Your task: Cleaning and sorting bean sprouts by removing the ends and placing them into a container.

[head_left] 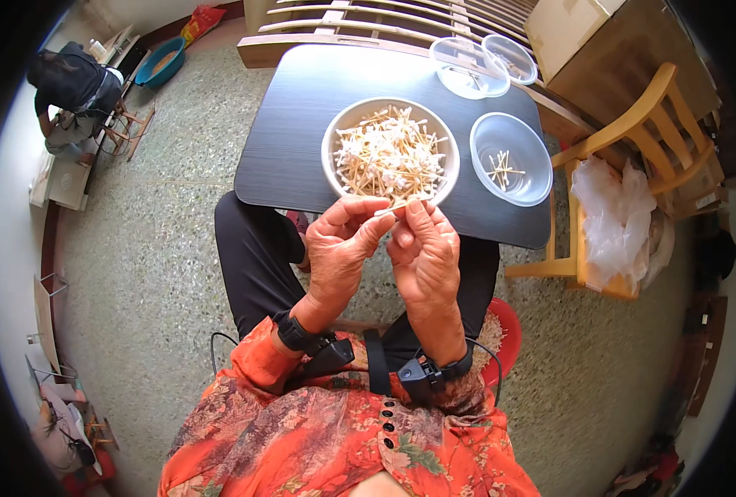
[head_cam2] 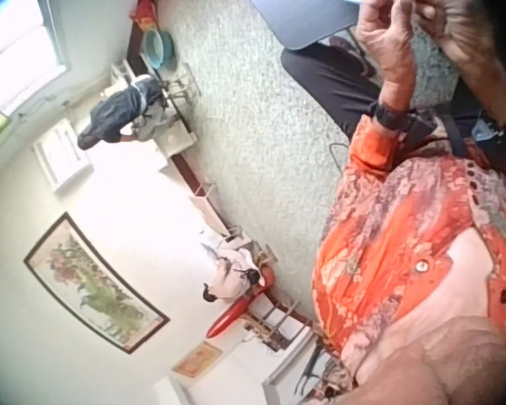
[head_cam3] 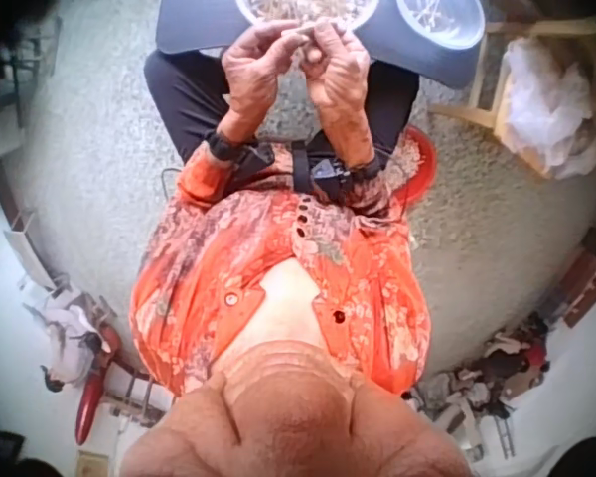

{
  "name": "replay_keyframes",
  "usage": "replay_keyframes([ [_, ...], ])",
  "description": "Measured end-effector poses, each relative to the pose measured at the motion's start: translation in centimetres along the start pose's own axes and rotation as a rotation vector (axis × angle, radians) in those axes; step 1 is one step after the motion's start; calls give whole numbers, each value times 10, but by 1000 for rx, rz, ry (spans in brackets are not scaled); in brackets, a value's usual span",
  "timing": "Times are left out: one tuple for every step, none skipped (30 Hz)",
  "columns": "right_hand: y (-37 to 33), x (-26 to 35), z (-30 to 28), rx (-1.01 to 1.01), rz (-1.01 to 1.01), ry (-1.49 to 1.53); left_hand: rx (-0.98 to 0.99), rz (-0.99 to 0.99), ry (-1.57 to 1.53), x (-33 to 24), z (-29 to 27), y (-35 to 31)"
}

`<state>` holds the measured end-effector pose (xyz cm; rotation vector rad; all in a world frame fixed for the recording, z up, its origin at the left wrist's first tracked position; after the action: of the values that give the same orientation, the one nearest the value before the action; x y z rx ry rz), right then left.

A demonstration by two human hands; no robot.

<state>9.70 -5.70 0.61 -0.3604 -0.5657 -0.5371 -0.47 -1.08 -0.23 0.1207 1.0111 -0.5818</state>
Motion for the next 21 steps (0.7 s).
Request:
replay_keyframes([
  [-3,-1,0,-5,0,4,0,-5,5,3,1,-1],
  [-6,-3,0,1,48,69,-15,98,42,5,3,-1],
  [-9,-4,3,8,96,134,-30,201,79,6,4,-1],
  [-13,-2,7,-46,114,90,-27,195,81,9,4,-1],
  [-14,-3,4,-51,112,94,-17,261,102,10,5,-1],
  [-14,-5,-1,6,129,161,-6,326,122,11,5,-2],
  [-15,-6,-4,64,146,228,-2,321,125,12,6,-4],
  [-16,-7,-4,58,140,234,-8,318,126,12,6,-6],
  [-17,-8,-4,34,159,257,-14,315,127,12,6,-7],
  [-17,-9,-3,9,178,280,-6,308,132,14,6,-7],
  [-19,-11,-4,5,170,288,-13,290,105,16,4,-7],
  [-20,-13,-4,1,145,277,-20,272,79,18,2,-7],
  [-21,-15,-4,-2,119,266,-10,266,87,19,1,-7],
  [-22,-19,-3,-44,67,222,-20,195,-13,22,-1,-8],
  [-24,-22,-3,-51,55,231,-32,122,-111,25,-3,-8],
  [-25,-24,-3,-86,33,198,-55,91,-114,28,-7,-7],
  [-26,-26,-4,-119,17,165,-49,85,-107,28,-7,-8],
  [-25,-27,-4,-139,19,153,-50,95,-122,28,-7,-8],
  [-26,-25,-5,-143,15,160,-53,105,-137,28,-7,-8],
  [-25,-24,-6,-122,79,215,0,158,-119,25,-5,-10],
  [-25,-22,-7,-100,143,268,4,155,-117,24,-4,-10],
])
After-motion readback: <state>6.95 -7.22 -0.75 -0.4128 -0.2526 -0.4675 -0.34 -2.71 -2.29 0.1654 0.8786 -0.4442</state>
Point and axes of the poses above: each hand's wrist, its own y-axis towards the middle knuckle, its own z-axis out of the palm, x = y × z, the point moved 1 cm from there along y, towards the middle knuckle, and after that the axes turned 10 degrees about -z, right-handed, at the moved point
